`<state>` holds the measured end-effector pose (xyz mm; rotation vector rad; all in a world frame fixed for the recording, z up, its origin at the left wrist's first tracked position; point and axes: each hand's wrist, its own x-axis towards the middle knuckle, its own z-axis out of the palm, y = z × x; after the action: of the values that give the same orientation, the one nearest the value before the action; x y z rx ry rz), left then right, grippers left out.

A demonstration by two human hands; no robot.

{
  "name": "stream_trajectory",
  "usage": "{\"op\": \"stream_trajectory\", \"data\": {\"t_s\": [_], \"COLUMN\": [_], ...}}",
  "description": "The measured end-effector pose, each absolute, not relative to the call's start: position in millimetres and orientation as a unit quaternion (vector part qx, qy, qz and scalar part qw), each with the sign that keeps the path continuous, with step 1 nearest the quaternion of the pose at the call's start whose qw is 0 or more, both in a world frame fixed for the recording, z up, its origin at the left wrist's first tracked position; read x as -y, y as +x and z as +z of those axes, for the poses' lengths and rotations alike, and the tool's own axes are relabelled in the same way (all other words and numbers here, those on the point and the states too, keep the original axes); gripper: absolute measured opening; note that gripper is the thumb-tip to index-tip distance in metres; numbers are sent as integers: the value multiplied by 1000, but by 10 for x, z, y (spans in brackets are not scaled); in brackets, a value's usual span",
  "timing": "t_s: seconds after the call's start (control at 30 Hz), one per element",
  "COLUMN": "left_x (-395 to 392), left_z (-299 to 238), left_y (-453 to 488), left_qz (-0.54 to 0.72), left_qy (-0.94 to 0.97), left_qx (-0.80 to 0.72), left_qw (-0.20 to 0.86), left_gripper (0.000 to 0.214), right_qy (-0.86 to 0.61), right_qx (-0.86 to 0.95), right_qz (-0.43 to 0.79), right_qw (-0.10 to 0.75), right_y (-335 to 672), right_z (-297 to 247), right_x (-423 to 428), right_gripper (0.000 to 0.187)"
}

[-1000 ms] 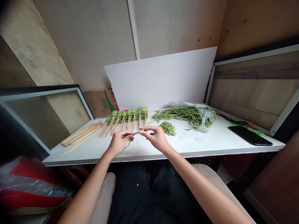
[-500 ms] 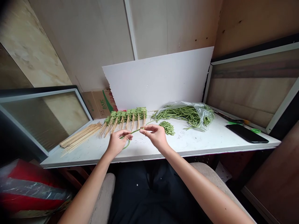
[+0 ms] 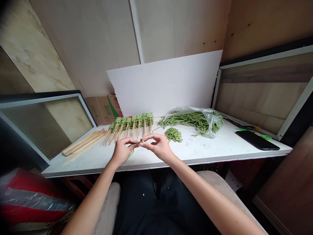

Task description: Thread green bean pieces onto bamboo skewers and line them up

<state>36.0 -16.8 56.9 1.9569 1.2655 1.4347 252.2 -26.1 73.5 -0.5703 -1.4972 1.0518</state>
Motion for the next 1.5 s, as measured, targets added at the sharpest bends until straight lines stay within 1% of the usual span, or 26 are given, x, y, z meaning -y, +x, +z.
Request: {"op": "stream_trajectory", "data": {"t_s": [0.13,0.27,0.37,0.43,0.5,0.53,0.57,0.6,0.7,0.77,0.9,1.07,1.2,1.33,1.4,1.5], "left_x": [135,127,175,225,274,292,304,311,303,290,285,304,311,342,362,377], "left_z": [561,604,648,660,654,645,634,623,603,604,621,627,631,652,666,672], "left_y": [306,243,265,325,403,440,472,497,521,506,469,466,479,515,535,554], "left_qz": [513,510,493,478,463,459,457,456,462,460,464,460,464,468,471,472], "left_qy": [704,713,735,753,767,772,776,780,789,796,804,806,807,799,789,781], "left_qx": [-461,-467,-458,-443,-431,-427,-423,-418,-402,-392,-372,-373,-363,-358,-359,-352], "left_qw": [171,113,83,90,105,107,103,92,42,24,18,27,53,120,162,207], "left_gripper": [8,8,8,17,33,38,39,35,13,6,11,19,16,12,12,16], "right_qy": [-255,-257,-267,-270,-267,-265,-264,-262,-258,-254,-244,-241,-235,-236,-243,-264], "right_qx": [708,811,837,834,831,832,833,836,845,850,839,806,801,792,778,749], "right_qz": [319,128,31,6,-1,-1,0,0,-9,-14,5,84,109,111,137,207], "right_qw": [576,510,477,482,487,488,486,482,468,461,486,534,540,553,563,571], "right_y": [2626,2768,2804,2786,2753,2737,2724,2715,2708,2711,2699,2649,2618,2581,2556,2525], "right_z": [781,772,703,655,623,615,613,614,626,629,604,562,547,510,476,420], "right_x": [274,189,101,70,69,77,89,100,124,125,109,101,84,66,60,44], "right_gripper": [26,13,16,19,20,20,20,20,22,23,21,17,13,20,20,16]}}
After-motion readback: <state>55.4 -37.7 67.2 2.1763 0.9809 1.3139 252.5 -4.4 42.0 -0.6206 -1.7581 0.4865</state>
